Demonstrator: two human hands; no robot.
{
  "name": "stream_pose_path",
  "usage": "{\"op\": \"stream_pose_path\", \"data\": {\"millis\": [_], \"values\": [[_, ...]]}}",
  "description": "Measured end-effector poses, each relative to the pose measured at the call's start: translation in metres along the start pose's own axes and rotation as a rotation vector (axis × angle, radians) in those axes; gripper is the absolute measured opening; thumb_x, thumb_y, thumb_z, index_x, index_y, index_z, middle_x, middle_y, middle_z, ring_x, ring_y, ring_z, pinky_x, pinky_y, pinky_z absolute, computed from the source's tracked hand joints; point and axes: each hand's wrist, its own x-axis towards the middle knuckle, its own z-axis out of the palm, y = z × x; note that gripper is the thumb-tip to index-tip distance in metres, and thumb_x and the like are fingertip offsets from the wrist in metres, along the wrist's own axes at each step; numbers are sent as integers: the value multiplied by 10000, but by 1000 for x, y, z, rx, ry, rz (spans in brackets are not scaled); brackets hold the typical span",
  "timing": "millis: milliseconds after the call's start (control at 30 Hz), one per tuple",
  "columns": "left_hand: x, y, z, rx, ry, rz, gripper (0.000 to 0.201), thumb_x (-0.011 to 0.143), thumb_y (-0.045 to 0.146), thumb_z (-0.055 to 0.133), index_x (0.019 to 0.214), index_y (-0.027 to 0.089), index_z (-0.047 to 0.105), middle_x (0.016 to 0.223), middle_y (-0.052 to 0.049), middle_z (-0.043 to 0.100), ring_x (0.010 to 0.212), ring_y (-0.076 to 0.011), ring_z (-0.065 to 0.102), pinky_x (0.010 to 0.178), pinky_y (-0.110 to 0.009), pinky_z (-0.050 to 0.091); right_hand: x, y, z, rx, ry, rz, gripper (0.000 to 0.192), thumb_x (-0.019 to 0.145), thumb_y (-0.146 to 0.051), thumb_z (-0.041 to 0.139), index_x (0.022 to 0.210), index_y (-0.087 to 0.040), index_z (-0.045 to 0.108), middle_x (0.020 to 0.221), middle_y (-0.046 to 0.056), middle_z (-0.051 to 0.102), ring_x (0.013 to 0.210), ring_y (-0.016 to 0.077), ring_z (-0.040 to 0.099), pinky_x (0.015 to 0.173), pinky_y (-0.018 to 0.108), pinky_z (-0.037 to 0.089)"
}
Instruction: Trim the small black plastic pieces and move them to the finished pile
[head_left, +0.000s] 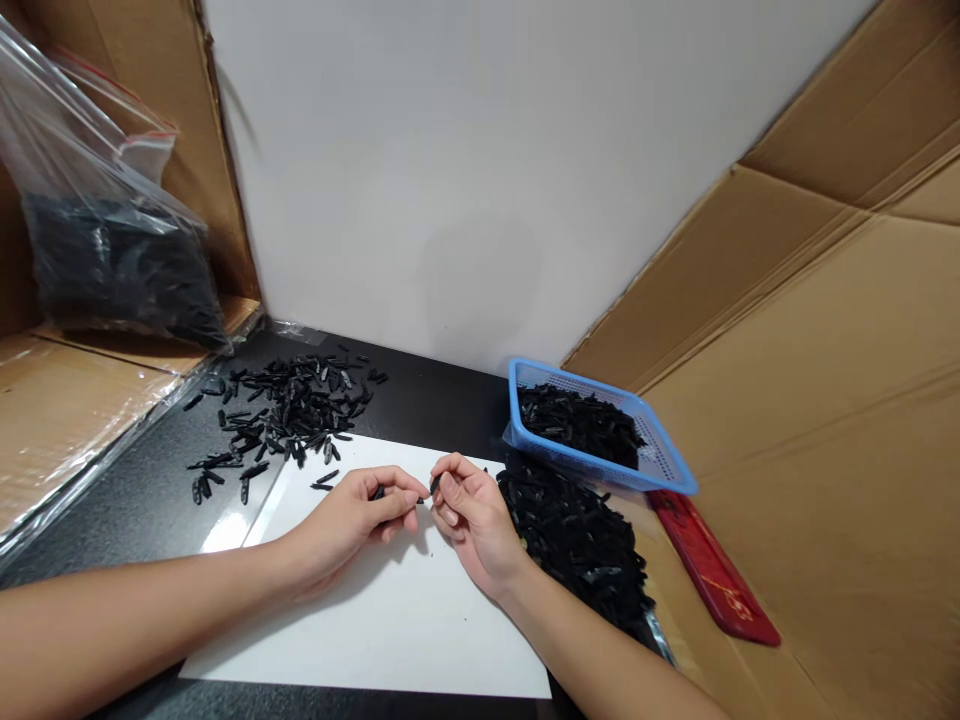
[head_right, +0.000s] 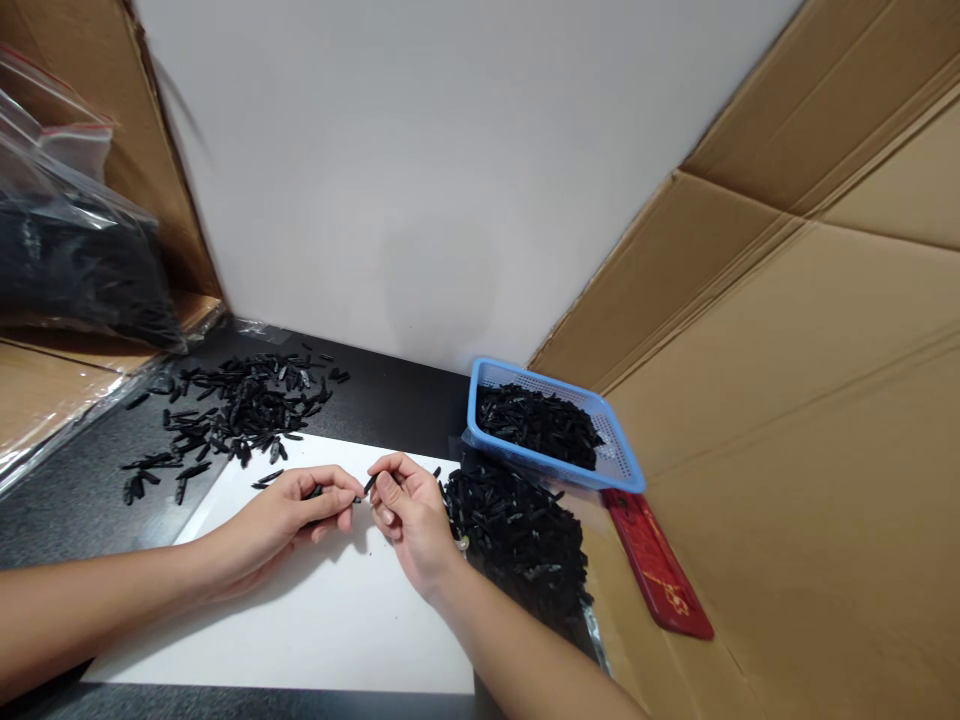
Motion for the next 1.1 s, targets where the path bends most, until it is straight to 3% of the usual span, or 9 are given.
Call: {"op": "stream_pose_path", "data": {"millis": [567,833,1100], "values": [[0,-4,0,48,-3,52,251,782,405,669,727,163,629,642,3,619,537,-103,407,528,-248,265,-2,0,2,-60,-10,-1,256,671,-339,802,764,-179,624,558,-37,526,432,54,260,411,200,124],[0,-9,-1,96,-46,122,244,819,394,635,720,171,617,613,11,601,522,-104,398,514,-249,246,-3,0,4,-113,-22,-6,256,677,-363,786,744,-179,621,536,-63,442,438,58,225,408,204,122],[-1,-8,-2,270,-29,163,217,837,366,587,729,179,591,616,24,602,533,-110,419,529,-243,291,-3,6,2,-260,-25,-85,160,767,-333,690,760,-190,617,547,-72,420,428,66,211,422,222,151]]}}
